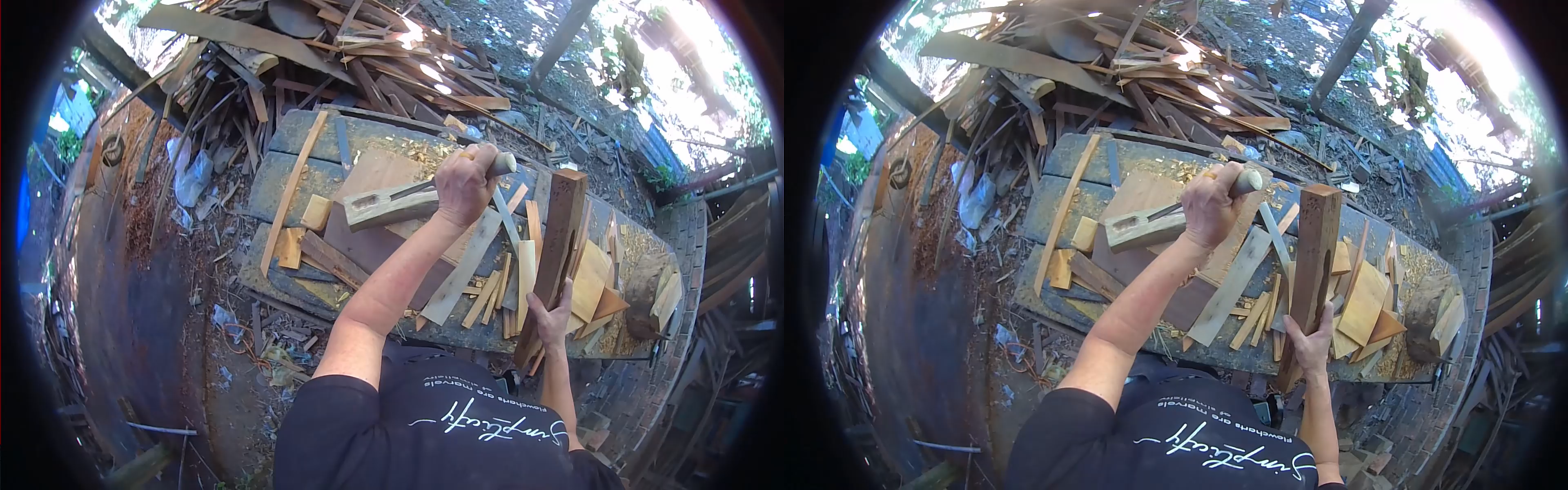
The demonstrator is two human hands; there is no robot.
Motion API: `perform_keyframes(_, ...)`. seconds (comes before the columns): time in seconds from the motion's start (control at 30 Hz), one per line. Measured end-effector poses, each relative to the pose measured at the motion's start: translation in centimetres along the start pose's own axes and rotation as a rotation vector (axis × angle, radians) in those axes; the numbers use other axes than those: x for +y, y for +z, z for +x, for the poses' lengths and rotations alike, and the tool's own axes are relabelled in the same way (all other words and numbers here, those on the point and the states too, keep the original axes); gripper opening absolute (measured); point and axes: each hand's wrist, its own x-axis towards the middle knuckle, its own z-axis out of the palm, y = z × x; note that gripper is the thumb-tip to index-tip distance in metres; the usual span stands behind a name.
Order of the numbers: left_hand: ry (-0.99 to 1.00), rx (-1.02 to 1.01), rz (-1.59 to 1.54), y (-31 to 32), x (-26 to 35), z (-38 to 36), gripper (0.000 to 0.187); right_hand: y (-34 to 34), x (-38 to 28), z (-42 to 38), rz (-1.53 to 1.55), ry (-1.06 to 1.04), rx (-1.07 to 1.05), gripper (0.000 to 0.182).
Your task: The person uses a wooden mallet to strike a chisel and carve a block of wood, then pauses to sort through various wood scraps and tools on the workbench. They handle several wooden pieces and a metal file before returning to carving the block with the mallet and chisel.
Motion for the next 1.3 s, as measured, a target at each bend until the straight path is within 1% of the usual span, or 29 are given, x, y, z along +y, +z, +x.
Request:
perform_keyframes(0.17,-0.037,0.032,-0.044,-0.9,-3.3,-0.1,0.023,2.8,-1.3,1.2,-0.050,-0.021,-0.037,0.049)
perform_keyframes(0.2,-0.060,0.024,-0.073,-1.1,-3.8,-0.2,0.022,3.0,-1.4,1.4,-0.090,-0.028,-0.058,0.052)
perform_keyframes(0.23,-0.082,0.016,-0.103,-1.2,-4.1,-0.4,0.021,3.3,-1.5,1.6,-0.130,-0.034,-0.078,0.056)
perform_keyframes(0.37,-0.104,-0.004,-0.101,-1.6,-4.7,-0.2,0.022,4.4,-2.7,2.4,-0.202,-0.043,-0.095,0.054)
perform_keyframes(0.43,-0.158,-0.155,-0.091,-1.7,-5.0,-0.3,0.023,4.6,-3.2,2.8,-0.235,-0.088,-0.062,0.053)
perform_keyframes(0.47,-0.165,-0.152,-0.093,-1.6,-5.1,-0.4,0.023,4.6,-3.4,3.0,-0.241,-0.087,-0.067,0.053)
perform_keyframes(0.53,-0.161,-0.240,-0.065,-1.3,-5.2,-0.5,0.024,4.3,-3.7,3.7,-0.141,-0.032,-0.024,0.052)
perform_keyframes(0.67,-0.165,-0.205,-0.058,-1.5,-4.7,-0.6,0.025,3.1,-3.9,5.5,-0.113,-0.078,-0.024,0.051)
perform_keyframes(0.73,-0.175,-0.186,-0.010,-1.4,-4.6,-0.6,0.026,2.7,-4.2,5.9,-0.048,-0.090,-0.012,0.050)
perform_keyframes(0.97,-0.188,-0.139,0.000,-1.4,-4.5,-0.2,0.025,1.6,-4.1,6.4,-0.054,-0.131,-0.042,0.051)
perform_keyframes(1.07,-0.183,-0.131,-0.011,-0.9,-4.8,-0.4,0.024,1.2,-4.0,6.4,-0.057,-0.119,-0.072,0.051)
perform_keyframes(1.13,-0.165,-0.080,-0.018,-1.1,-4.8,-0.5,0.022,1.1,-3.9,6.3,-0.083,-0.113,-0.070,0.051)
perform_keyframes(1.3,-0.159,-0.087,-0.008,-1.2,-5.2,-0.6,0.023,1.2,-4.2,6.0,-0.071,-0.097,-0.071,0.050)
